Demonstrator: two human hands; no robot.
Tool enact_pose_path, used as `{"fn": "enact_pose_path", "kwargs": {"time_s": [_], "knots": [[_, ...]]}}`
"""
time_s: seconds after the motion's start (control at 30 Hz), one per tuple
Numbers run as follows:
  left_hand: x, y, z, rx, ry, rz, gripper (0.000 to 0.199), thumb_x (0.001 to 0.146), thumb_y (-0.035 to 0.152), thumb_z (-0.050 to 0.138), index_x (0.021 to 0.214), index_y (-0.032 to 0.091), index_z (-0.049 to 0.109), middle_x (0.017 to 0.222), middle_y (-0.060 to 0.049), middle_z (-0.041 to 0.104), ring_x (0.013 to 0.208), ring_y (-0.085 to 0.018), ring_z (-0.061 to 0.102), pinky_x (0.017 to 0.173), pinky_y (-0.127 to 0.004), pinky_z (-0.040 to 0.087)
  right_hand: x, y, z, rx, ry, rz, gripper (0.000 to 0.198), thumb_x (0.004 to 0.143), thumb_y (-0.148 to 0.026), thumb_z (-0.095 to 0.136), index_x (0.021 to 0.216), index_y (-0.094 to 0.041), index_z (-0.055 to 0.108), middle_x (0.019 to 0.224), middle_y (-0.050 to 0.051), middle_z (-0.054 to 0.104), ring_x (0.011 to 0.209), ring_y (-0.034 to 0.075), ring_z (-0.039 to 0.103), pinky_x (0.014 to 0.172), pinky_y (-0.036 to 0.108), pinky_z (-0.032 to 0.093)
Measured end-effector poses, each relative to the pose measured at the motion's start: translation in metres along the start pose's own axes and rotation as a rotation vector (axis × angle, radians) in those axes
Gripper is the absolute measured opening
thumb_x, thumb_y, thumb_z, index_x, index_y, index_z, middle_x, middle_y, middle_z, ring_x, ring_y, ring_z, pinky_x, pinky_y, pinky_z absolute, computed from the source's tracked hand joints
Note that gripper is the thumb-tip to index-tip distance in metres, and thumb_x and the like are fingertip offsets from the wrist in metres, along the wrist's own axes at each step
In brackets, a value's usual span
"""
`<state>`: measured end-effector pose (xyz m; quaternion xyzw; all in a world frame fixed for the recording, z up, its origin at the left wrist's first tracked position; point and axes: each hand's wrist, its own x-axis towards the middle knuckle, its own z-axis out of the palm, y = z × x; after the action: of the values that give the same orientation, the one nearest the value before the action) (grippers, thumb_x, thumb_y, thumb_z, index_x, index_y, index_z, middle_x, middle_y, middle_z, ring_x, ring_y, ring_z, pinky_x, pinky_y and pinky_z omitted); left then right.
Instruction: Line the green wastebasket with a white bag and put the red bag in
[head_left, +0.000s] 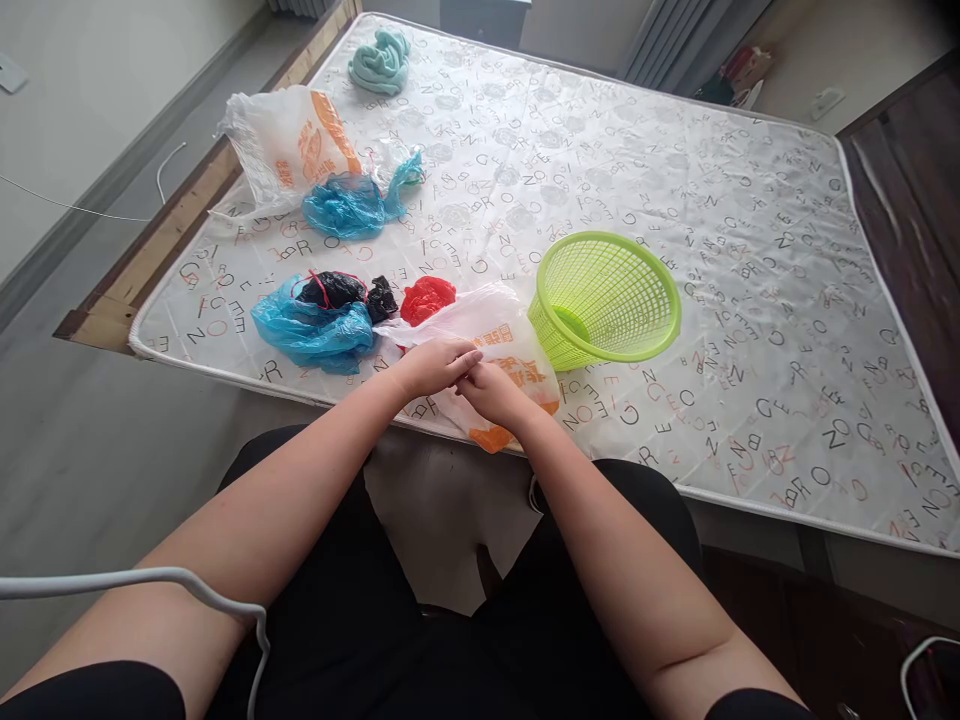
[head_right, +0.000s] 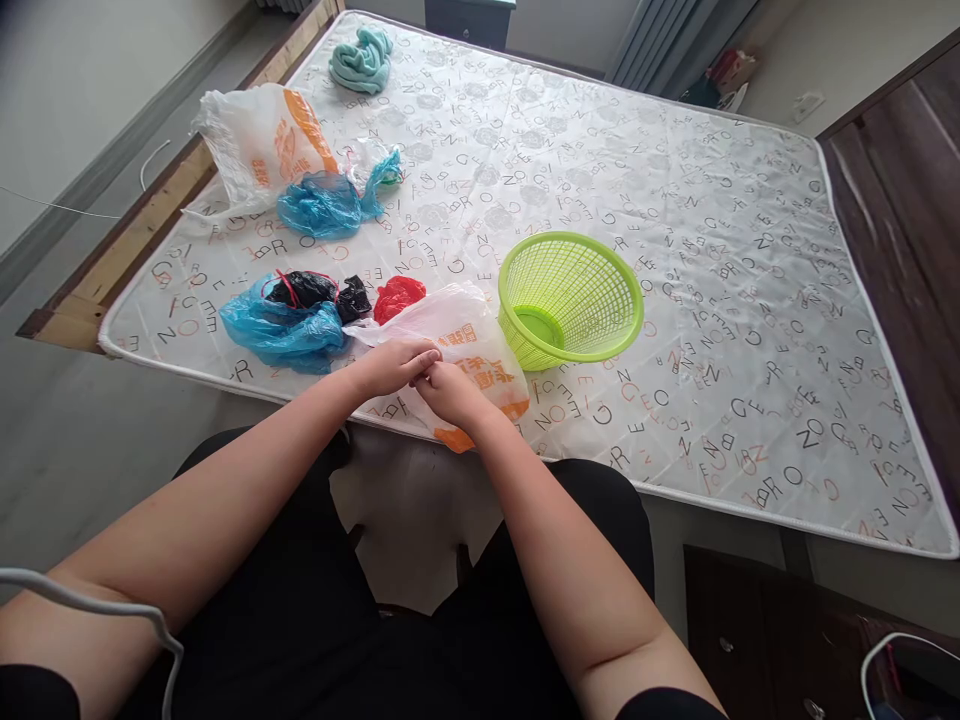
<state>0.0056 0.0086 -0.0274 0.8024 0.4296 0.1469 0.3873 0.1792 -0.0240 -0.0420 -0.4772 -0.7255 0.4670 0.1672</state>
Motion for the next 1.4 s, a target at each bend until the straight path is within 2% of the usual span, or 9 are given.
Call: {"fn": "enact_pose_path", "kwargs": {"time_s": [0.2, 0.3, 0.43, 0.6, 0.73, 0.97, 1.4], "knots": [[0.003, -0.008, -0.003, 0.124, 0.104, -0.207, 0.049, 0.106, 0.051, 0.036, 0.095, 0.019, 0.072, 0.082, -0.007, 0.074, 0.086, -0.026, 0.067, 0.077, -0.036, 0.046, 0.001, -0.003, -0.003, 0.024, 0.002, -0.076, 0.023, 0.101, -0.017, 0.05, 0.102, -0.018, 0.073, 0.108, 0.009, 0.078, 0.099, 0.02, 0.071, 0.092, 0.034, 0.053], [0.004, -0.013, -0.004, 0.15, 0.081, -0.254, 0.048, 0.106, 0.05, 0.038, 0.093, 0.019, 0.071, 0.085, -0.007, 0.074, 0.084, -0.024, 0.066, 0.075, -0.034, 0.045, 0.001, -0.004, -0.004, 0.048, -0.005, -0.088, 0.024, 0.102, -0.019, 0.049, 0.105, -0.018, 0.073, 0.11, 0.009, 0.078, 0.101, 0.02, 0.071, 0.094, 0.035, 0.053], [0.004, -0.018, -0.001, 0.162, 0.056, -0.257, 0.048, 0.107, 0.049, 0.039, 0.083, 0.019, 0.067, 0.083, -0.008, 0.073, 0.079, -0.022, 0.065, 0.072, -0.033, 0.044, 0.002, -0.001, -0.003, -0.003, -0.009, -0.068, 0.024, 0.102, -0.019, 0.05, 0.106, -0.019, 0.073, 0.111, 0.008, 0.078, 0.103, 0.021, 0.071, 0.094, 0.035, 0.053], [0.007, -0.021, 0.003, 0.055, 0.001, -0.269, 0.047, 0.107, 0.049, 0.038, 0.086, 0.019, 0.067, 0.08, -0.005, 0.073, 0.074, -0.02, 0.065, 0.069, -0.031, 0.044, 0.003, 0.004, 0.0, -0.021, -0.015, -0.054, 0.024, 0.102, -0.018, 0.05, 0.106, -0.019, 0.074, 0.113, 0.009, 0.078, 0.104, 0.02, 0.071, 0.094, 0.034, 0.053], [0.008, -0.017, 0.003, 0.061, 0.005, -0.25, 0.046, 0.107, 0.048, 0.038, 0.085, 0.019, 0.066, 0.082, -0.005, 0.074, 0.076, -0.021, 0.066, 0.069, -0.032, 0.045, 0.003, 0.004, 0.0, -0.017, -0.008, -0.054, 0.023, 0.102, -0.02, 0.051, 0.104, -0.018, 0.074, 0.111, 0.009, 0.078, 0.102, 0.02, 0.07, 0.092, 0.034, 0.052], [0.006, -0.006, 0.002, 0.054, -0.086, -0.306, 0.041, 0.109, 0.045, 0.035, 0.087, 0.021, 0.06, 0.062, -0.001, 0.067, 0.062, -0.02, 0.065, 0.064, -0.032, 0.042, 0.001, 0.0, -0.003, -0.026, -0.035, -0.055, 0.025, 0.102, -0.019, 0.049, 0.097, -0.019, 0.073, 0.104, 0.006, 0.078, 0.095, 0.019, 0.069, 0.087, 0.032, 0.05], [0.005, -0.004, -0.001, 0.064, -0.102, -0.292, 0.04, 0.109, 0.045, 0.035, 0.087, 0.021, 0.059, 0.065, -0.003, 0.069, 0.061, -0.02, 0.066, 0.064, -0.033, 0.044, 0.001, 0.002, -0.002, -0.026, -0.029, -0.078, 0.025, 0.102, -0.018, 0.049, 0.098, -0.02, 0.074, 0.104, 0.005, 0.078, 0.096, 0.018, 0.069, 0.087, 0.03, 0.05]]}}
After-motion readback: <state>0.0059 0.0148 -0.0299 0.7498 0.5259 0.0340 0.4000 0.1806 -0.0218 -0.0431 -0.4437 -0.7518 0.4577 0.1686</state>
